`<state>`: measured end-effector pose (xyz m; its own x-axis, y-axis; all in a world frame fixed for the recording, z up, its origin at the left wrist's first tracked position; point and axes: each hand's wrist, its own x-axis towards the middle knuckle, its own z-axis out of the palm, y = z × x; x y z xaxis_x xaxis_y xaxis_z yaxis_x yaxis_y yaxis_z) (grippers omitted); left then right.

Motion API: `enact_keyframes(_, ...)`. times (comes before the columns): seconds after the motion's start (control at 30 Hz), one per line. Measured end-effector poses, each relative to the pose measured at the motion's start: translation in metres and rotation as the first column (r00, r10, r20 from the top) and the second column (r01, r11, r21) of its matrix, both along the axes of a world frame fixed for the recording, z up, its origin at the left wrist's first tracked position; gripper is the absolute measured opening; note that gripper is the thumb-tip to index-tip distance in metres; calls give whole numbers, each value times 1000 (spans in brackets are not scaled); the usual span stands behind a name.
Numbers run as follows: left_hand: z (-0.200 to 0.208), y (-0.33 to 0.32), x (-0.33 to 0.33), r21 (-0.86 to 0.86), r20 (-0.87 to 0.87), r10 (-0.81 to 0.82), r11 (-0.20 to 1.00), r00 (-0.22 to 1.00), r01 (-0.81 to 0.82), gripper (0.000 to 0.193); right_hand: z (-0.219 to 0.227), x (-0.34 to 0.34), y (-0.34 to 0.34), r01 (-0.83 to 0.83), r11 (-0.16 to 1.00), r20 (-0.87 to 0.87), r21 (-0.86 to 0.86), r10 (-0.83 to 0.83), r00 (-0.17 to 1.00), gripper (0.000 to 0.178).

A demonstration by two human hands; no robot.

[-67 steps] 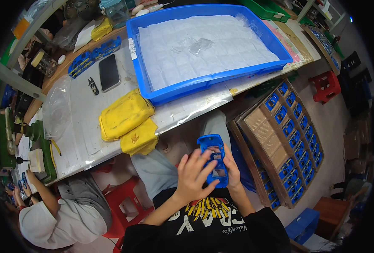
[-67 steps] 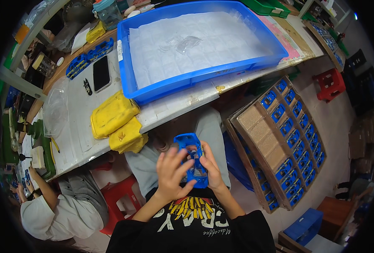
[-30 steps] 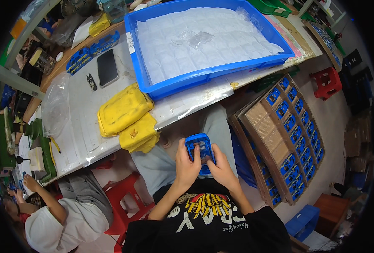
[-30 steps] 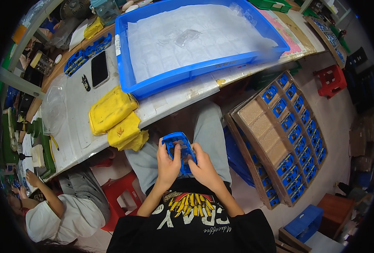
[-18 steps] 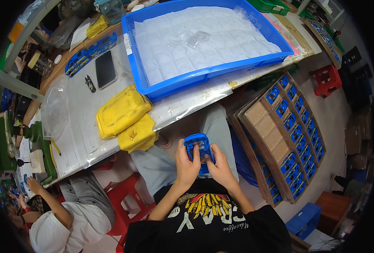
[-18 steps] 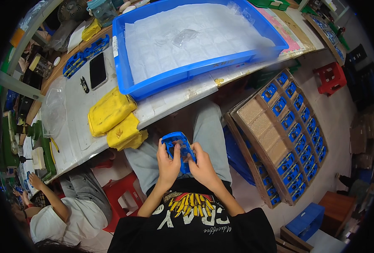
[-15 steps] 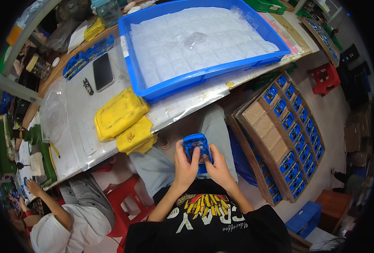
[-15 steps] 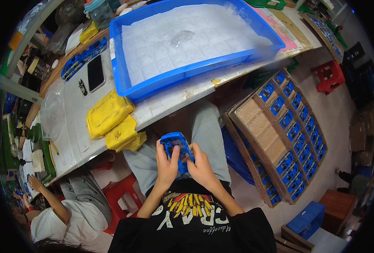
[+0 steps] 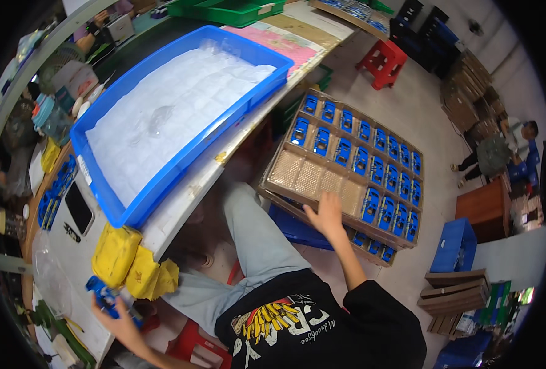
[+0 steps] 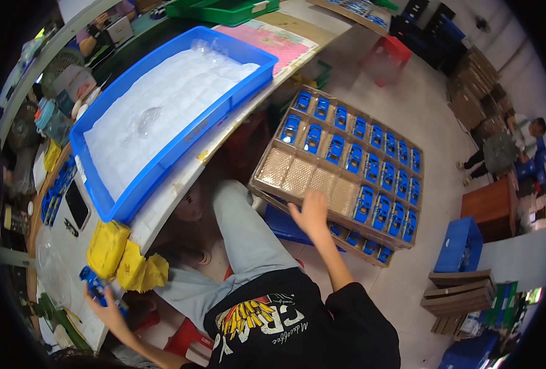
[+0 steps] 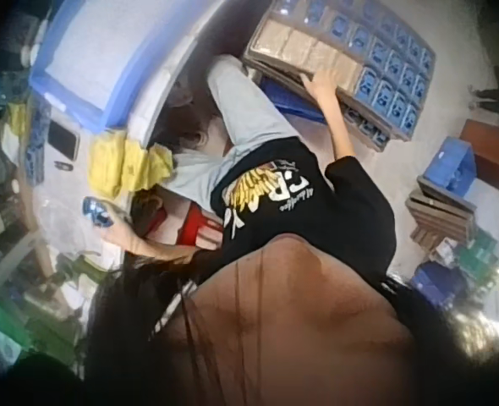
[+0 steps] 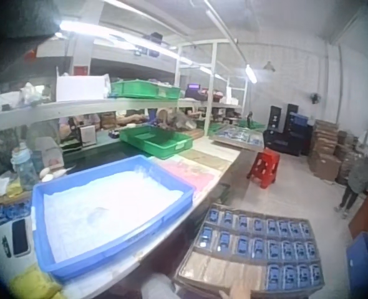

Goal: The recorder is manually assembling small blue toy car bodies by inserting clear plastic windows and other internal components into the shells at a factory workbench.

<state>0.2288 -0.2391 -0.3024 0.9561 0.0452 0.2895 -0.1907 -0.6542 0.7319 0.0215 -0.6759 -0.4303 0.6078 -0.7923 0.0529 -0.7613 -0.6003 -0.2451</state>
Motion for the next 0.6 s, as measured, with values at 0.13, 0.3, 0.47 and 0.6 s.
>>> enact_keyframes(0.13, -33, 111, 44, 424, 142, 235, 863, 962, -274, 52, -50, -60, -46, 155, 984, -328, 92, -117, 937, 44)
enact_keyframes(0.3, -29, 150, 75, 590, 118, 337, 733, 934, -340, 56, -48, -68, -15, 175, 984, -190, -45, -180, 965, 36)
enact_keyframes(0.47, 23, 81, 73, 803, 335, 349, 380, 875, -459, 51, -40, -80, 35, 110, 994, -223, -27, -113, 968, 45)
enact_keyframes(0.6, 61, -29, 82, 503, 526, -93, 835, 845, -221, 34, -22, -65, 58, 38, 998, -161, 57, -28, 987, 46)
